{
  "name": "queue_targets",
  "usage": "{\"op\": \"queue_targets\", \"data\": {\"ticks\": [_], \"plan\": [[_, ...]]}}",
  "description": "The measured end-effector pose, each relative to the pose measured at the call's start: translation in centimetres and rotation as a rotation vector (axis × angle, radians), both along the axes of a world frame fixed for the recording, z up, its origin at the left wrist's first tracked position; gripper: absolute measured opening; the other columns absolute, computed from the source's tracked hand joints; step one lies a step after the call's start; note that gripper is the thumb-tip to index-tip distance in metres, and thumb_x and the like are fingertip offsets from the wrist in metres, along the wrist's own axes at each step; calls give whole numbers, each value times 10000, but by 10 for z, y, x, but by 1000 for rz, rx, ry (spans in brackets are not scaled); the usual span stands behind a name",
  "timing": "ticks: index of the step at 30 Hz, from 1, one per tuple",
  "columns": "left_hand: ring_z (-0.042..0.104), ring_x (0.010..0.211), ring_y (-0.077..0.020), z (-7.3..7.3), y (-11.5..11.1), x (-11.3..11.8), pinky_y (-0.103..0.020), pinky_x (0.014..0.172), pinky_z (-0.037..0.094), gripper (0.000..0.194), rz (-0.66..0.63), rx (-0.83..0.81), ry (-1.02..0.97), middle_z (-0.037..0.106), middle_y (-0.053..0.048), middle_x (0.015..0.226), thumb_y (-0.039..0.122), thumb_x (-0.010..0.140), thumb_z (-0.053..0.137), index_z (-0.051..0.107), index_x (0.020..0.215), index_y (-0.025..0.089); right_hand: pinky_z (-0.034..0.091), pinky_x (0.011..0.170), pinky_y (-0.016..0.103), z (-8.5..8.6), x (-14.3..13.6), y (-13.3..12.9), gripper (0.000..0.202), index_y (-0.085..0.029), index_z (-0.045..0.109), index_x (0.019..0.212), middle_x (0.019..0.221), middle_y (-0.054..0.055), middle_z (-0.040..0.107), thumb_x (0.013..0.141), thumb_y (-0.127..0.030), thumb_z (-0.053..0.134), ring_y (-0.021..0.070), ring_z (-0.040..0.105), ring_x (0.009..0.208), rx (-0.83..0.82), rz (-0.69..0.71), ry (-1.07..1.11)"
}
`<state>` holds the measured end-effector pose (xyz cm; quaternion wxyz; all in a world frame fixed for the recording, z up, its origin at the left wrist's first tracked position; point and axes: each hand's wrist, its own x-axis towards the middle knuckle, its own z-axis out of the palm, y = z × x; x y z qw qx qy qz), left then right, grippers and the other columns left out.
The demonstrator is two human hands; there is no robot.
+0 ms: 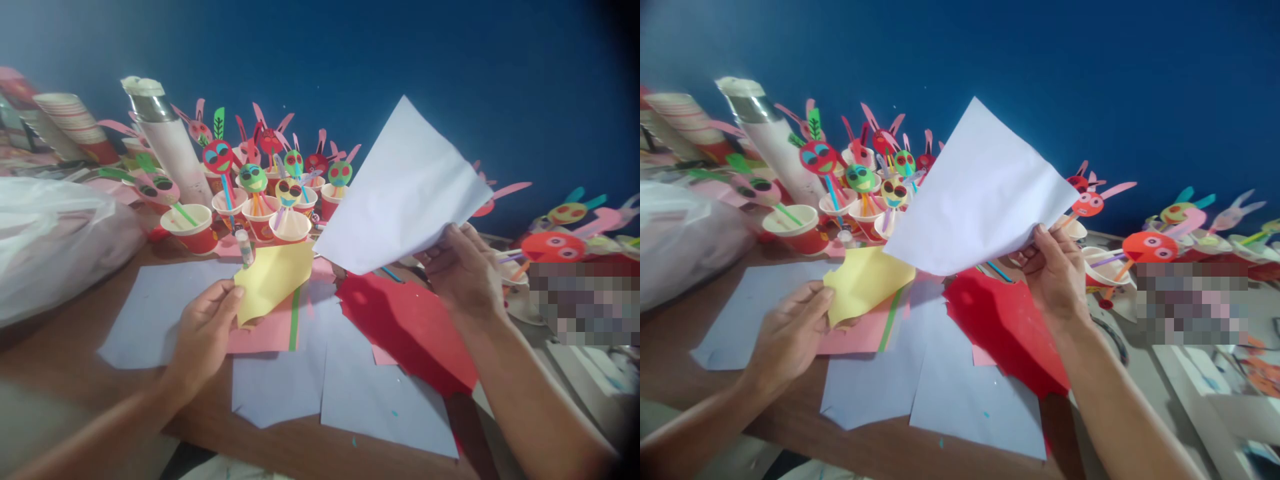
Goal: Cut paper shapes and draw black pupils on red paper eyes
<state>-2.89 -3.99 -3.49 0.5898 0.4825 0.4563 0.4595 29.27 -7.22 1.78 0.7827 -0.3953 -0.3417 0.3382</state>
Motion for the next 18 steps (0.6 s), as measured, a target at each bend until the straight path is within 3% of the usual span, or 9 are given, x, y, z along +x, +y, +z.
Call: {"op": "queue_targets", "data": {"ticks": [4, 8, 10, 13, 15, 17, 18], "plan": [[572, 602, -123, 5, -1, 5, -231, 567, 536, 230, -5, 8, -21, 591, 42, 680, 415, 811, 609, 560, 896, 206, 507, 492, 173, 1, 1, -1, 134, -169, 596, 694, 577, -46, 563, 693, -197, 727, 72, 529, 478, 14, -8, 7], [638, 697, -173, 6, -7, 6, -259, 607, 543, 235, -245, 143, 392, 670, -16, 792, 398, 835, 553, 615, 917, 187, 516, 496, 186, 1, 1, -1, 132, -166, 606, 728, 561, -51, 549, 697, -203, 729, 80, 530, 481, 15, 6, 11], [651, 820, -204, 6, -11, 8, -284, 673, 546, 258, -372, 329, 607, 683, -47, 952, 360, 827, 559, 614, 1021, 198, 518, 502, 186, 1, 0, -1, 144, -165, 609, 752, 579, -51, 558, 692, -199, 735, 79, 535, 491, 14, 13, 13], [579, 1056, -251, 14, -18, 18, -377, 872, 489, 399, -455, 813, 776, 619, -96, 1164, 300, 811, 591, 529, 1188, 186, 510, 499, 175, 1, 0, -1, 160, -173, 579, 691, 584, -52, 566, 692, -194, 737, 72, 530, 495, 15, 24, 11], [500, 1163, -266, 24, -24, 33, -422, 973, 404, 417, -557, 1077, 837, 591, -110, 1209, 297, 813, 608, 516, 1198, 168, 504, 495, 172, 1, 0, -1, 186, -180, 555, 657, 565, -57, 553, 697, -196, 736, 68, 521, 487, 12, 35, 7], [451, 1204, -284, 34, -29, 53, -428, 966, 389, 349, -728, 1190, 934, 568, -107, 1239, 326, 809, 625, 565, 1116, 170, 502, 494, 170, 1, 0, -2, 187, -186, 554, 663, 555, -65, 536, 704, -206, 735, 66, 516, 483, 8, 42, 3], [471, 1169, -290, 39, -31, 64, -434, 956, 387, 296, -825, 1230, 978, 608, -105, 1154, 367, 806, 632, 601, 1023, 168, 502, 493, 171, 1, 1, -2, 181, -189, 557, 672, 554, -68, 529, 709, -217, 732, 67, 516, 481, 6, 44, 0]]}}
